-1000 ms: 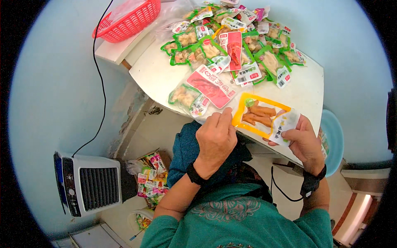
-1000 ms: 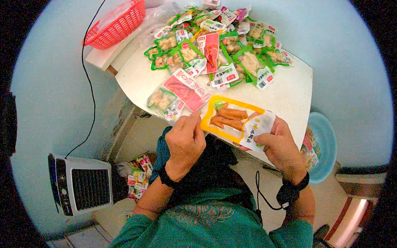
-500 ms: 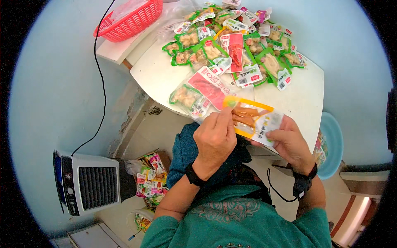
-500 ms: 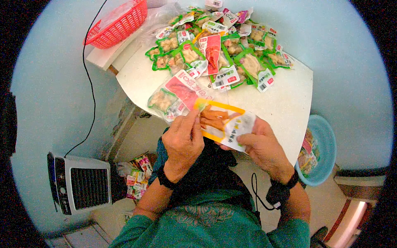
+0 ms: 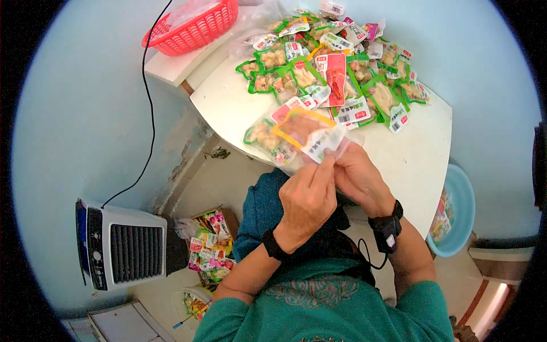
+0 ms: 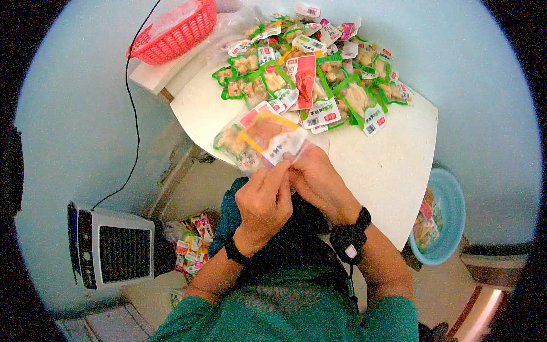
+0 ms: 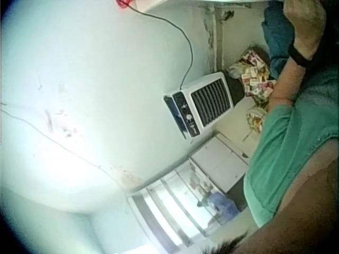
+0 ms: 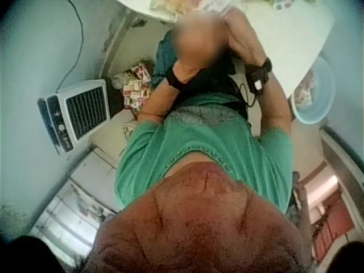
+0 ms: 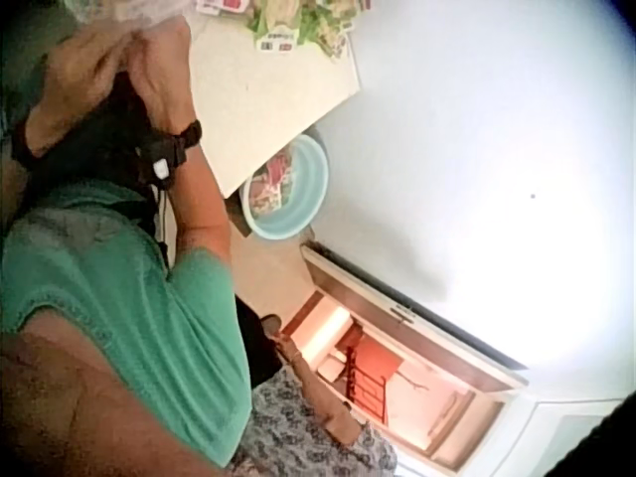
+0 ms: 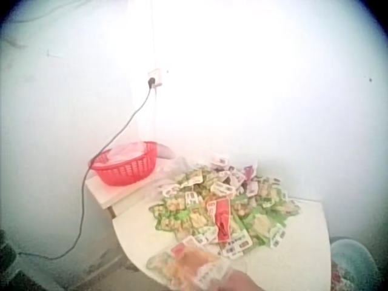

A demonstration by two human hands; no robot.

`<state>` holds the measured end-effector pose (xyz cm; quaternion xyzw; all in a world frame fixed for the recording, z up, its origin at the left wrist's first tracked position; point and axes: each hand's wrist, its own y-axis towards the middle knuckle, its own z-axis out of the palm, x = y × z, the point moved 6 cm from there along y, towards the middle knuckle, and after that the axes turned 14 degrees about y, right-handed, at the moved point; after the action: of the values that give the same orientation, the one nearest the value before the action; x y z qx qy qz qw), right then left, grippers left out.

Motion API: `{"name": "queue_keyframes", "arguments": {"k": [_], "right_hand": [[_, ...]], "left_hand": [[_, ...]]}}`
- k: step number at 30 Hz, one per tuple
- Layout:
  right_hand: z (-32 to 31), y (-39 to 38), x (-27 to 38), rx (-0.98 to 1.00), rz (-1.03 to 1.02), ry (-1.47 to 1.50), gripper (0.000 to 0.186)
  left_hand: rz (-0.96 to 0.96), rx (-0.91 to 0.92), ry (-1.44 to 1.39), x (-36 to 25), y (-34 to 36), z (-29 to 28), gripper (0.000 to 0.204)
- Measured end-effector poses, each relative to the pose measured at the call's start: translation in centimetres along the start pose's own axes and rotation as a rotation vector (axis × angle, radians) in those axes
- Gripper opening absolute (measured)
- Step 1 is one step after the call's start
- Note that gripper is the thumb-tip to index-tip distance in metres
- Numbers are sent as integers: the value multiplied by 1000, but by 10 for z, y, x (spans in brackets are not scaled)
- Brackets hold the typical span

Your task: Sort and pack small snack packets into larger plastic bags.

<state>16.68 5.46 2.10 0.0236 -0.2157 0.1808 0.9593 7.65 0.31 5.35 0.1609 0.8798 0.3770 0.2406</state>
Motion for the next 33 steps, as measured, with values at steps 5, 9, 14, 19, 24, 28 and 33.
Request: {"name": "queue_keyframes", "arguments": {"k": [5, 9, 14, 19, 24, 28, 33], "right_hand": [[-16, 22, -5, 25, -93, -80, 51], [-19, 25, -9, -11, -114, -109, 47], [-41, 25, -7, -163, -123, -226, 37], [-37, 17, 0, -234, -206, -305, 19], [-17, 15, 3, -183, -218, -283, 20], [-22, 1, 12, -341, -90, -563, 23], [-37, -30, 24, -282, 2, -408, 27]], "left_hand": [[10, 39, -9, -2, -3, 2, 22], [22, 25, -38, -3, -4, 1, 22], [22, 38, -25, -3, -3, 1, 21], [25, 24, -50, -2, -4, 4, 21], [32, 4, -62, -5, -3, 4, 22], [35, -7, -52, -2, -4, 4, 22], [20, 16, -67, -2, -3, 5, 23]]}}
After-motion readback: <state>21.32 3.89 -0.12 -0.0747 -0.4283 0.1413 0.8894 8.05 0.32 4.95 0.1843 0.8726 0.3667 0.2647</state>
